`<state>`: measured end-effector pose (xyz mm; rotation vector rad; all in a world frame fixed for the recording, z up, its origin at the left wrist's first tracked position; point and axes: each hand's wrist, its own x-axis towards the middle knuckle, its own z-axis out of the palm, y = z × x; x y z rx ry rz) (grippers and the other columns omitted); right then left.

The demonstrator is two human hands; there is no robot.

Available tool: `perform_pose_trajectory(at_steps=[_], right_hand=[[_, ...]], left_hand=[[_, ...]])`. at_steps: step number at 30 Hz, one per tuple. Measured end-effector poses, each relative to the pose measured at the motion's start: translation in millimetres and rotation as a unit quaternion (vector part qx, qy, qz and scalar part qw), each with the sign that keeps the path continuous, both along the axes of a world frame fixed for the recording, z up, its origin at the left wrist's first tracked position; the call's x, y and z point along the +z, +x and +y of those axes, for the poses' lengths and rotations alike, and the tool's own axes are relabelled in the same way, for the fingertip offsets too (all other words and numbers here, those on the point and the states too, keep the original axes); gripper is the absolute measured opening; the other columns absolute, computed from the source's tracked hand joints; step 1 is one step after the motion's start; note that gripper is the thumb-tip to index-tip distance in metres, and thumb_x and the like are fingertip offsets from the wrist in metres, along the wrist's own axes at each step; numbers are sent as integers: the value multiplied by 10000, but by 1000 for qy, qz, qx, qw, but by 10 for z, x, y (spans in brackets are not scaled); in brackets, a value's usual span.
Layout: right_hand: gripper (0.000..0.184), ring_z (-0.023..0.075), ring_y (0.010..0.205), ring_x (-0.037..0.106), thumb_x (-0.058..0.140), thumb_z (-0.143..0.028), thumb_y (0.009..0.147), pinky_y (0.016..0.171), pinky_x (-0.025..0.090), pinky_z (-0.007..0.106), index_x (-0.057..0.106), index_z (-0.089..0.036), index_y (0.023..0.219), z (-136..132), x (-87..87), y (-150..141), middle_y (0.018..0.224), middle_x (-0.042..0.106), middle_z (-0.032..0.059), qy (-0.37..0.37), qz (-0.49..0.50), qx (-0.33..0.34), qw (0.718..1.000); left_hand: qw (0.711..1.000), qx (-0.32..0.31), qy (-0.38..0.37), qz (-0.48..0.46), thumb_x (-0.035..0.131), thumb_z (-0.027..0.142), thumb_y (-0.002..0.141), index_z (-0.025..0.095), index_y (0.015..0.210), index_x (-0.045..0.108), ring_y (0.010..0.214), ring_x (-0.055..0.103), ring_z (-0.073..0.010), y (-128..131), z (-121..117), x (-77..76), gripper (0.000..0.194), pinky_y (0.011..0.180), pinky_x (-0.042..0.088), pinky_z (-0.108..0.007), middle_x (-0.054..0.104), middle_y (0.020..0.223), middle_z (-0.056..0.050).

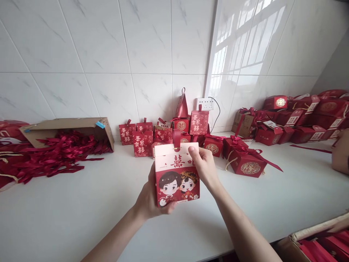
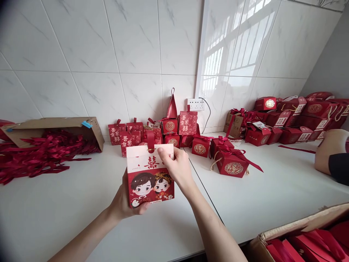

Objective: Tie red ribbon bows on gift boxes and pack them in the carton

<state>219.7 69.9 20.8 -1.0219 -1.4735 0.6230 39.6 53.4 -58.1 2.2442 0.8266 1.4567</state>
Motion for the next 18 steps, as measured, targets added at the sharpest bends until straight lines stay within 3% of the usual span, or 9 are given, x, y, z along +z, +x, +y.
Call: perform_pose_trajectory(at_steps=[7,12,18], right_hand=[[447,106,522,363,518,-580,768,493,290,226,521,-163,608,10,9,4,551,425,-20,-40,-35,-5,999],[458,103,515,338,526,-590,753,480,272,225,458,-175,572,4,16,2,537,395,-25,-37,-38,-7,999],[459,107,530,297,378,-581,829,491,248,237,340,-200,576,-10,1,-9,549,333,-29,-14,-1,-1,1000]], left_hand=[[998,18,35,46,675,468,665,211,1425,-1,853,669,-294,-25,20,7,1049,592,586,-389,619,1082,-144],[999,10,19,33,678,447,663,214,1423,0,883,663,-300,-12,17,-12,1045,619,587,-407,606,1114,-153],[999,-30,-27,-12,671,401,673,229,1394,113,936,650,-302,-14,17,-34,927,682,577,-422,630,1093,-128]])
